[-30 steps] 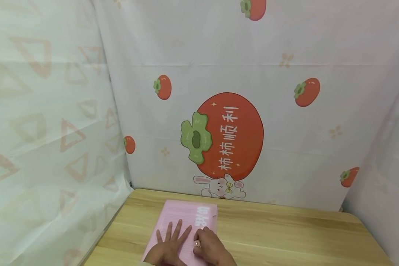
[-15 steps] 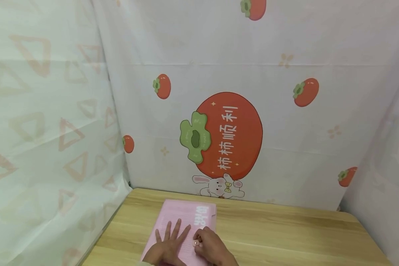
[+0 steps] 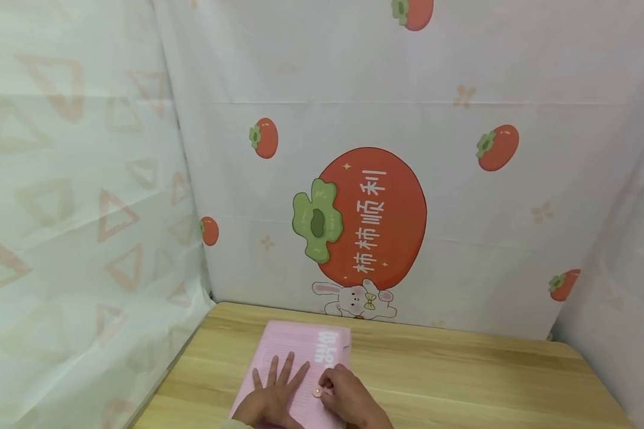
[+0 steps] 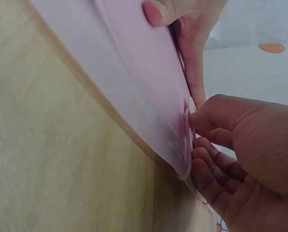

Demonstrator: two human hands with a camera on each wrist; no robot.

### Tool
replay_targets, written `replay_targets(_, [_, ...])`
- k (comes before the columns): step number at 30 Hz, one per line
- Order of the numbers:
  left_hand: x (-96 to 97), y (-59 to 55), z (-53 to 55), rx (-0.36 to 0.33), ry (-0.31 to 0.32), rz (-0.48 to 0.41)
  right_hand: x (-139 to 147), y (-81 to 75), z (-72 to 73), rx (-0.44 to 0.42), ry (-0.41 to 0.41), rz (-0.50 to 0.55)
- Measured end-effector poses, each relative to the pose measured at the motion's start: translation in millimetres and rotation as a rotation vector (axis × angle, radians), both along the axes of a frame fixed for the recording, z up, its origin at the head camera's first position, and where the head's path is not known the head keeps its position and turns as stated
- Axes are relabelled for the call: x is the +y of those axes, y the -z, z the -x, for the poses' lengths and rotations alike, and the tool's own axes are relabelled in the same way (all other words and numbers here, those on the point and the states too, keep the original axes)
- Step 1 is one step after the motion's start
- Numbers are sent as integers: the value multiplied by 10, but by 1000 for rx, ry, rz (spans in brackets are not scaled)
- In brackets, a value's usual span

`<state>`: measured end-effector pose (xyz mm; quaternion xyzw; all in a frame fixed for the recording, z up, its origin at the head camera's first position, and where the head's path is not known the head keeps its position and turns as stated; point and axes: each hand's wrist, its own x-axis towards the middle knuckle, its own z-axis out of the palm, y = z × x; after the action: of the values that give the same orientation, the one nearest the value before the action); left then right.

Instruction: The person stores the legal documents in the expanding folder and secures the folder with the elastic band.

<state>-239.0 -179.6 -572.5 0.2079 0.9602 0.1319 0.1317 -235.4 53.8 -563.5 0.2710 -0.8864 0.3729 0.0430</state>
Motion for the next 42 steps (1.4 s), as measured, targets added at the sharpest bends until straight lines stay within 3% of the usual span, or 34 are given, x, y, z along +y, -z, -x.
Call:
replay_targets(7, [18,-82,-41,23,-9,-9,114,-101,7,-99,-31,19])
replay_targets(16, [-4,296,21,81,-41,-73,334,-153,18,-308,-22,13])
replay_targets(19, [-18,321,6,76,-55,-63,440,-147,15,-300,-17,5])
replay_targets(21, [-31,323,6,68,-58,-63,526,-144,16,-243,-12,-27])
replay_targets(27, [-68,278,1,63,-57,-51,742,-107,-12,-67,68,-118])
replay_targets(34, [-87,205,-20,54,-39,-44,920,-69,-39,42,88,-120])
replay_targets(37, [-81,90,-47,29,-28,-35,1001,-86,-54,35,99,-149])
replay_targets(42, [0,-228,-92,32,-5,-77,1165,-118,-103,-15,121,-193])
